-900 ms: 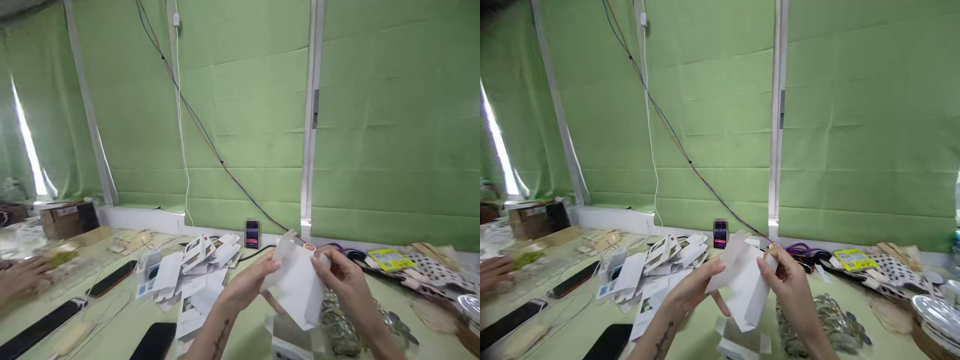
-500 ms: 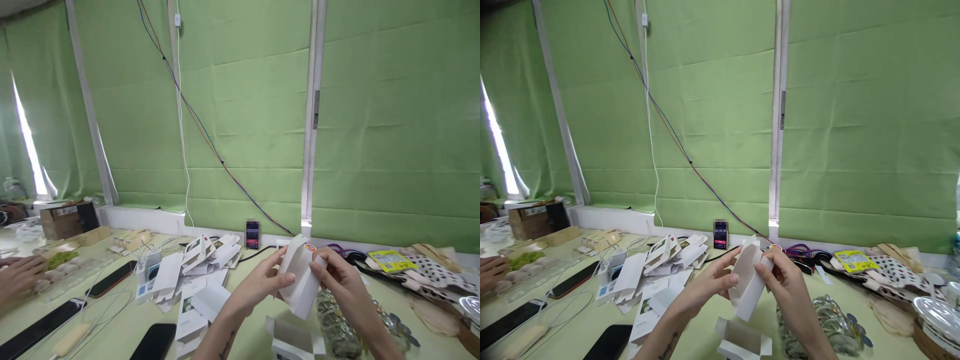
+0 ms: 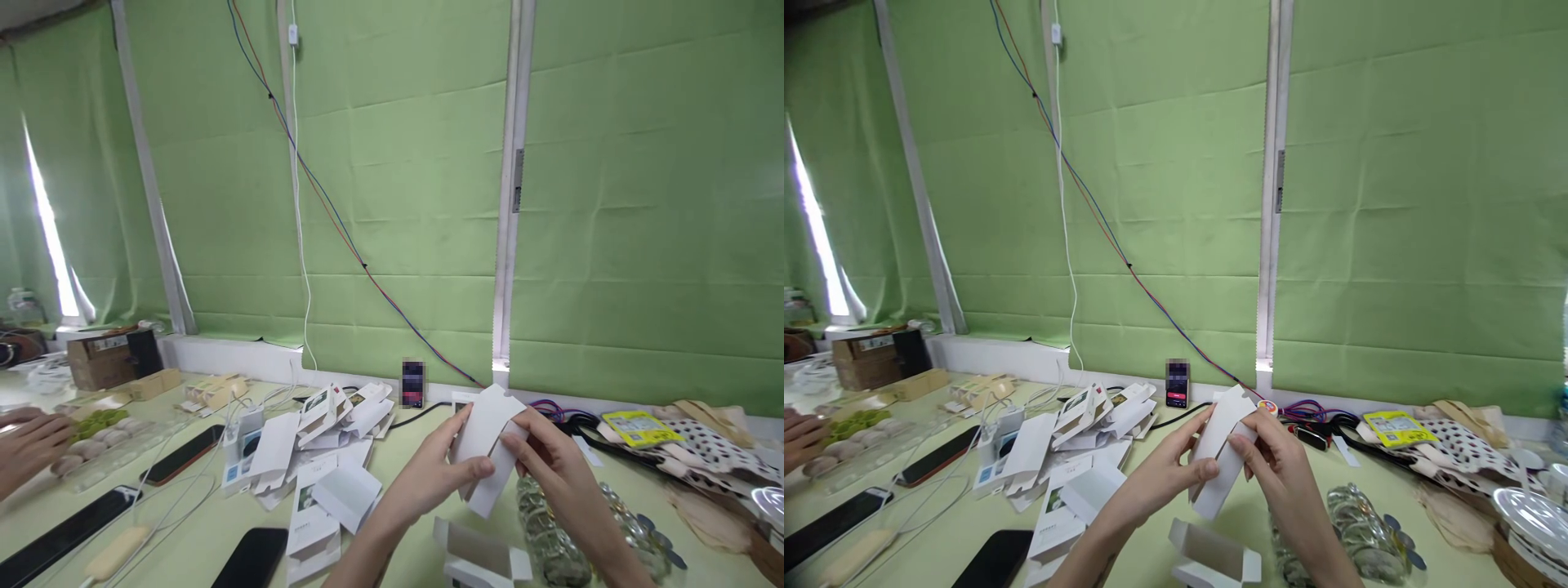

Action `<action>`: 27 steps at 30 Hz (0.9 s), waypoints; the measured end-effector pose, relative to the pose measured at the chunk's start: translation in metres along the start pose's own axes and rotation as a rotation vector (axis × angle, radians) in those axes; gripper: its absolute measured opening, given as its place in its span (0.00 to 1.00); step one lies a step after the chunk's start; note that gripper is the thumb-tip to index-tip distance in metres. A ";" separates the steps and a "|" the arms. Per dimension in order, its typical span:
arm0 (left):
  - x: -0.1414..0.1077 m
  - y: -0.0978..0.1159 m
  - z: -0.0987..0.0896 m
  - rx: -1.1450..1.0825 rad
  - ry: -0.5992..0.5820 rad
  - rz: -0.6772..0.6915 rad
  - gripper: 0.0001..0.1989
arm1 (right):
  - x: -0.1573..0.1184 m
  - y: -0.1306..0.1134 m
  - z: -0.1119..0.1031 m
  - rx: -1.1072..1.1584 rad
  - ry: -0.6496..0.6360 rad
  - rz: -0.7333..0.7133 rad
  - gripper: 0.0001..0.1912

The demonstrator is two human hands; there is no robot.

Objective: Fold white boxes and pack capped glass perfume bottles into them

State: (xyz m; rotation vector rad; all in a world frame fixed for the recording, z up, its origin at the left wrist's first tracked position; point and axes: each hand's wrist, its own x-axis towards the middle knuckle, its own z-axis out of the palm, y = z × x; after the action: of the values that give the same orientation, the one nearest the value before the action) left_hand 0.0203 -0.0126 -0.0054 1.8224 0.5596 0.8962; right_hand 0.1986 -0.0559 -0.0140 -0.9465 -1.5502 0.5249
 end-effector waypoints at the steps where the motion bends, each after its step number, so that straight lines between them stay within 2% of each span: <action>1: 0.000 0.000 0.000 0.010 0.005 0.002 0.35 | 0.000 0.000 0.001 0.001 0.002 0.003 0.10; 8: 0.000 0.003 0.002 0.045 0.016 -0.005 0.37 | 0.001 0.003 0.002 0.000 0.009 0.014 0.10; 15: -0.003 0.006 0.004 0.146 0.090 -0.066 0.38 | 0.000 0.002 0.004 -0.124 0.023 -0.020 0.10; 19: -0.002 0.004 0.002 0.122 0.088 -0.075 0.41 | -0.001 0.000 0.004 -0.151 0.032 -0.028 0.10; 22: 0.000 0.004 0.000 0.077 0.068 -0.062 0.42 | 0.000 -0.003 0.003 -0.114 0.020 -0.034 0.10; 27: 0.000 0.009 -0.002 0.095 0.058 -0.036 0.40 | 0.001 -0.002 0.002 -0.002 -0.023 -0.019 0.16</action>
State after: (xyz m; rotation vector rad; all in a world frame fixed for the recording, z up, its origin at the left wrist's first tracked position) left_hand 0.0189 -0.0155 0.0034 1.8700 0.6797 0.9136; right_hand 0.1960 -0.0558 -0.0121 -0.9291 -1.5789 0.5222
